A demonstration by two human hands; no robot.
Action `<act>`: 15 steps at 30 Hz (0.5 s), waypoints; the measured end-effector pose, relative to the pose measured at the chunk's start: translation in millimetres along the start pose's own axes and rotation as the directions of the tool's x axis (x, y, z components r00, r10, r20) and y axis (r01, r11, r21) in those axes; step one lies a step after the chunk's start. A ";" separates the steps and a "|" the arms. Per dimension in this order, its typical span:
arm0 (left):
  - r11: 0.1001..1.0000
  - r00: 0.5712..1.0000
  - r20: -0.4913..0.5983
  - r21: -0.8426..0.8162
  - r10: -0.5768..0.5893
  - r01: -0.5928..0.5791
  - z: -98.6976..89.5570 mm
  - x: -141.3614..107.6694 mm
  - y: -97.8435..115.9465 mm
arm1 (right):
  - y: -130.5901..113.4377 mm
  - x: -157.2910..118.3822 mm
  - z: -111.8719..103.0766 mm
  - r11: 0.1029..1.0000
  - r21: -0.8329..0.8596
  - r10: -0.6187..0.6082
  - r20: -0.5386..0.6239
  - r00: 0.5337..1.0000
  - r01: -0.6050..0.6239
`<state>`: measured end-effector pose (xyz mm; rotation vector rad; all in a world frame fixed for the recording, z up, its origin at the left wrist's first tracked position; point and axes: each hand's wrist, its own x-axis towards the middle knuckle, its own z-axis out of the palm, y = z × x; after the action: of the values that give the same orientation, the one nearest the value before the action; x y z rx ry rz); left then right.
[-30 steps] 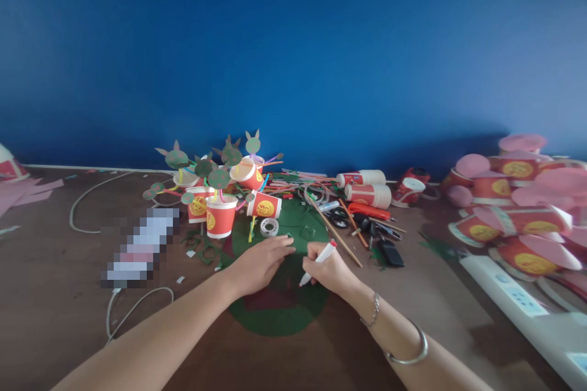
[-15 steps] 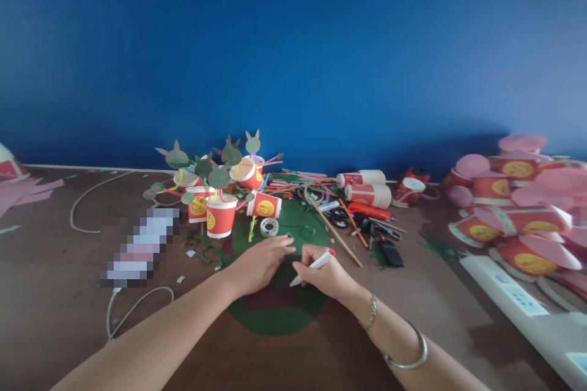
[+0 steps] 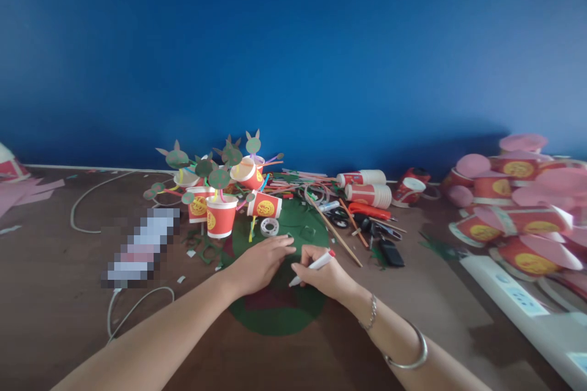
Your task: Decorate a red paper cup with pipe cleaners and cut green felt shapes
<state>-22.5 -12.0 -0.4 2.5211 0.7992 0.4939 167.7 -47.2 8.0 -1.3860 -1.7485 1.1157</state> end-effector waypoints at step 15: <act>0.952 0.980 -0.134 -0.288 -0.149 0.106 -1.6 2.4 -7.3 | 11.9 13.8 -13.6 0.781 0.625 0.272 -0.326 0.905 -0.009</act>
<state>-24.6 -4.7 -2.2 2.1761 0.8762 0.7119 181.3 -29.6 2.9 -1.2227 -0.8716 1.2270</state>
